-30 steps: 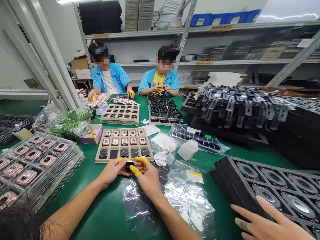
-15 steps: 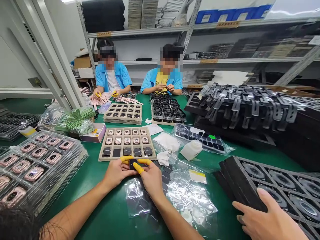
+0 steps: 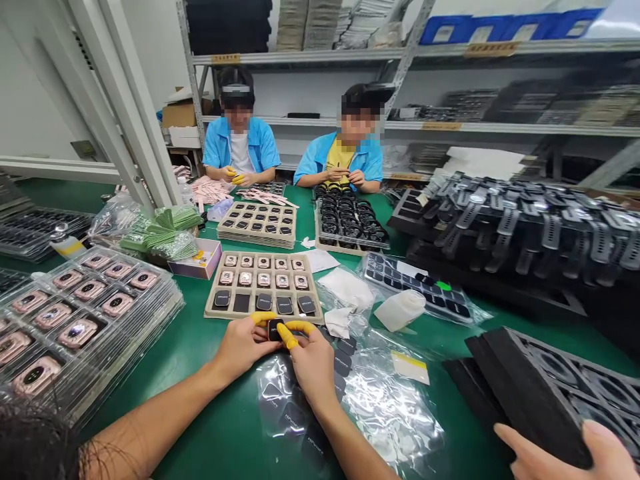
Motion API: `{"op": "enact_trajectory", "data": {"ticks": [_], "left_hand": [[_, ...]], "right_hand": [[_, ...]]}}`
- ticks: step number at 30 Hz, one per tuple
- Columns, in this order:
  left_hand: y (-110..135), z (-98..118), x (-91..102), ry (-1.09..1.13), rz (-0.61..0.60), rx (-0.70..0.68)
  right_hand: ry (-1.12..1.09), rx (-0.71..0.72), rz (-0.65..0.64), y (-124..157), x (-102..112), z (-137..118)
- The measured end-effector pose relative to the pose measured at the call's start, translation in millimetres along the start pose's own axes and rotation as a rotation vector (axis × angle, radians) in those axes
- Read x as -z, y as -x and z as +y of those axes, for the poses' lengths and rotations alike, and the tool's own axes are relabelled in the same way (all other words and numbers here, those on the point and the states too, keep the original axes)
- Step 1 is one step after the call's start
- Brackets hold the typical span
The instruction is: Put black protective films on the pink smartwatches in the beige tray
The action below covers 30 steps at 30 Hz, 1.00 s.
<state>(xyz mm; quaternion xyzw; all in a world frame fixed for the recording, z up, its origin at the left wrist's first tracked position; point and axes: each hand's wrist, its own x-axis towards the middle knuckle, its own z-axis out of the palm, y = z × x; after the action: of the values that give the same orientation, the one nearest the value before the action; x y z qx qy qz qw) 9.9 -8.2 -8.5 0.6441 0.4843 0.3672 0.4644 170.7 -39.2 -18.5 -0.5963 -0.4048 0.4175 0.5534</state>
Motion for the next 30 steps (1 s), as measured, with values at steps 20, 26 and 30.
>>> {"op": "enact_trajectory", "data": {"ticks": [20,26,30], "left_hand": [[0,-7,-2.3,-0.041,0.0,-0.072],[3,-1,-3.5,0.033,0.046,-0.141],[5,-3,-6.4,0.04,0.117,-0.271]], "right_hand": [[-0.007,-0.072,-0.048,-2,1,5],[-0.083,0.033,-0.008,5,0,-3],[-0.091,0.218,0.065,12,-2,-6]]}}
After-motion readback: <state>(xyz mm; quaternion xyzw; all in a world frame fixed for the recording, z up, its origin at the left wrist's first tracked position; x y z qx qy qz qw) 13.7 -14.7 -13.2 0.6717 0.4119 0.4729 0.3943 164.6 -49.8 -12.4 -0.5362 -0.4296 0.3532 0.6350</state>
